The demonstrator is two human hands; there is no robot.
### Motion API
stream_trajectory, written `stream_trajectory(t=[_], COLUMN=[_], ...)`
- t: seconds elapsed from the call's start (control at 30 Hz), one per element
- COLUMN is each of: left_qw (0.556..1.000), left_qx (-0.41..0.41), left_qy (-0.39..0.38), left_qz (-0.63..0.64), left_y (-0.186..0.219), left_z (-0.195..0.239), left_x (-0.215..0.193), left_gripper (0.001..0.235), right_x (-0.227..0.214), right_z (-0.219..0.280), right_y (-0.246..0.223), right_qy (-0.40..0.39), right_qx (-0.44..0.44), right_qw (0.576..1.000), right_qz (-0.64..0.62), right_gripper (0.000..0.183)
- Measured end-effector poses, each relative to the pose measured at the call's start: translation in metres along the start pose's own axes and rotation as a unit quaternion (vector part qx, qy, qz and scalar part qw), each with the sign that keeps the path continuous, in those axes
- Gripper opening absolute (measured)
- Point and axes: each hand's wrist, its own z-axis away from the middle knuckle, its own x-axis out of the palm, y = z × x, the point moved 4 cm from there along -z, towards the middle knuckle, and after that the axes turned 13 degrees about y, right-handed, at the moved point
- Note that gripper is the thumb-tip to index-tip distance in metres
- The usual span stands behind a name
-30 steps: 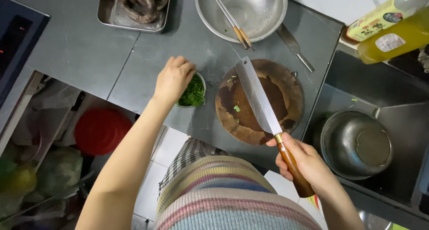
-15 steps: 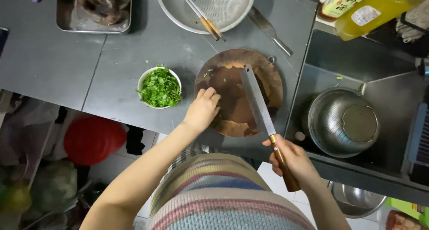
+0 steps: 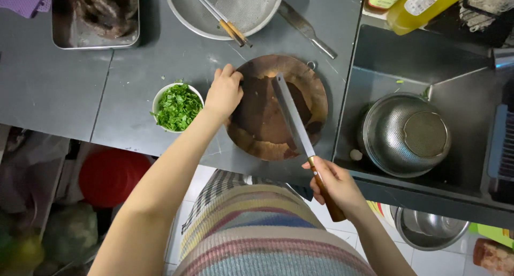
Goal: Cracking eggs, washing tools, and chopping herbs on a cutting board.
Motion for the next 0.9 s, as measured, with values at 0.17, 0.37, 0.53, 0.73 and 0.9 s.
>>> stream_trajectory(t=[0.17,0.37,0.53,0.73,0.9], left_qw=[0.997,0.989,0.979,0.977,0.981], left_qx=[0.007,-0.006,0.034,0.063,0.11], left_qy=[-0.07,-0.145,-0.183,-0.196,-0.152], left_qz=[-0.032,-0.025,-0.082,-0.06,-0.046], left_y=[-0.02,-0.03,-0.032,-0.032,-0.044], left_z=[0.005,0.004,0.015,0.02,0.023], left_x=[0.016,0.015,0.015,-0.003,-0.032], left_gripper=[0.014,0.014,0.024,0.031,0.013], right_x=[0.001,0.01,0.018,0.022,0.023], right_z=[-0.001,-0.01,-0.039,-0.056,-0.054], right_y=[0.008,0.012,0.012,-0.002,-0.001], right_qy=[0.002,0.054,0.248,0.346,0.371], right_qx=[-0.003,-0.065,-0.408,-0.432,-0.437], right_qw=[1.0,0.995,0.845,0.785,0.777], right_qz=[-0.007,0.06,0.24,0.278,0.261], right_gripper=[0.045,0.043,0.045,0.033,0.035])
